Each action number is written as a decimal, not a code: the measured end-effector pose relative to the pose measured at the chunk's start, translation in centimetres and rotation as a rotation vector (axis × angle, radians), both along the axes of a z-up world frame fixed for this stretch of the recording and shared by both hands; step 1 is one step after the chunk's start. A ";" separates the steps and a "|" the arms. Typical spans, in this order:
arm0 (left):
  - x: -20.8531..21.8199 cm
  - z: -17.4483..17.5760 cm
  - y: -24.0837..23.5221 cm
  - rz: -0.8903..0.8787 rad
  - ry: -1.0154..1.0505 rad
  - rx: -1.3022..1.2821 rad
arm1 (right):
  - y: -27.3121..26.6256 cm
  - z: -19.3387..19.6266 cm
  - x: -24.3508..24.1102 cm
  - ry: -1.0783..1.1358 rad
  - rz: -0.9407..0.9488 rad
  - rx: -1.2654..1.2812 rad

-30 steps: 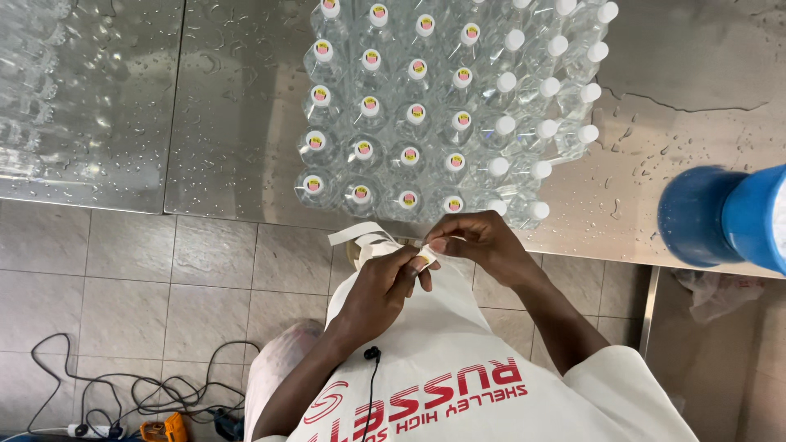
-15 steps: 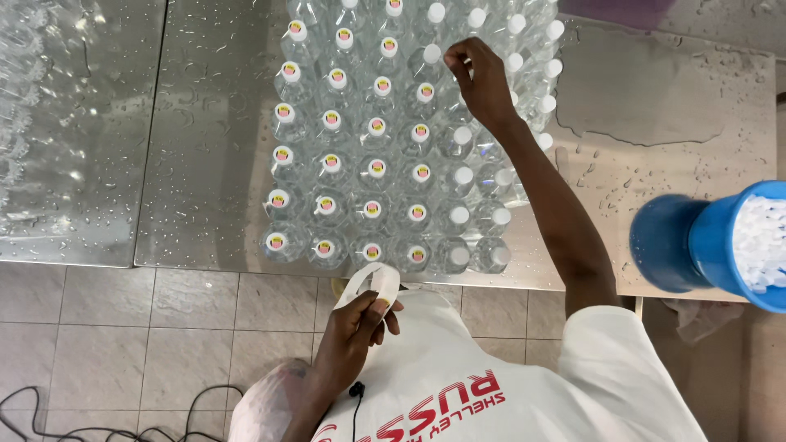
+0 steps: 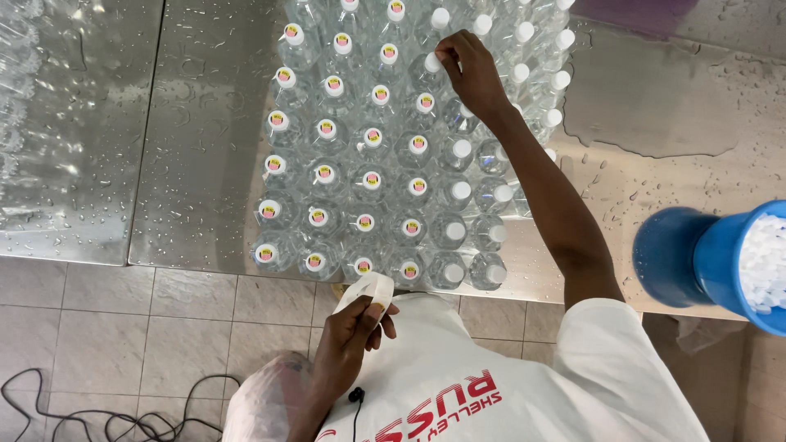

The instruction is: The person applies small circular stickers to the caps of numerous plastic water bottles arranged on a stainless steel table. They peel each sticker from a backing sheet and press it onto the bottle cap, working systematically across the rows.

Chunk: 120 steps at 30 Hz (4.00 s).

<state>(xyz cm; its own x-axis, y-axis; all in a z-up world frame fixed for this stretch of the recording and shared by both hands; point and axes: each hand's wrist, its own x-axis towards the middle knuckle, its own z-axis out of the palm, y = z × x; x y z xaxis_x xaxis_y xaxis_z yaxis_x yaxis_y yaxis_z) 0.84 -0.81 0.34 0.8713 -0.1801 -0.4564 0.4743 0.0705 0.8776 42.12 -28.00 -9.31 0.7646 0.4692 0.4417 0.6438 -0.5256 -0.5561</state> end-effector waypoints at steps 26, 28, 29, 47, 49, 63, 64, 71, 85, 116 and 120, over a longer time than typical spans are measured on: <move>-1.6 -1.0 1.8 -0.013 0.005 -0.045 | -1.8 0.7 -2.5 -0.321 0.098 -0.467; -1.7 -1.1 2.0 -0.009 -0.011 -0.056 | -1.8 0.3 -2.7 -0.326 0.084 -0.413; -2.0 -1.1 2.1 -0.006 -0.015 -0.057 | -1.6 0.2 -2.9 -0.323 0.068 -0.414; -1.9 -0.2 3.8 0.131 -0.173 -0.265 | 10.4 11.7 -34.9 0.824 0.124 0.471; -2.2 0.0 3.8 0.104 -0.187 -0.275 | 11.2 10.8 -36.8 0.893 0.077 0.580; -6.3 0.5 6.9 0.018 -0.274 -0.260 | 14.8 5.5 -40.7 1.016 -0.112 1.132; -6.7 0.4 7.3 0.025 -0.276 -0.259 | 15.3 5.6 -40.9 1.019 -0.105 1.128; -9.0 0.8 9.7 0.109 -0.258 -0.182 | 17.9 9.9 -42.2 0.775 -0.110 0.659; -10.1 2.6 9.4 0.084 -0.427 0.114 | 17.7 15.4 -44.1 0.229 0.172 0.195; -7.4 -0.6 4.0 0.014 0.077 -0.035 | -0.9 2.7 2.3 -0.033 -0.174 0.074; -6.9 -1.6 2.6 0.087 0.080 -0.067 | -0.9 0.4 7.9 -0.080 -0.114 -0.064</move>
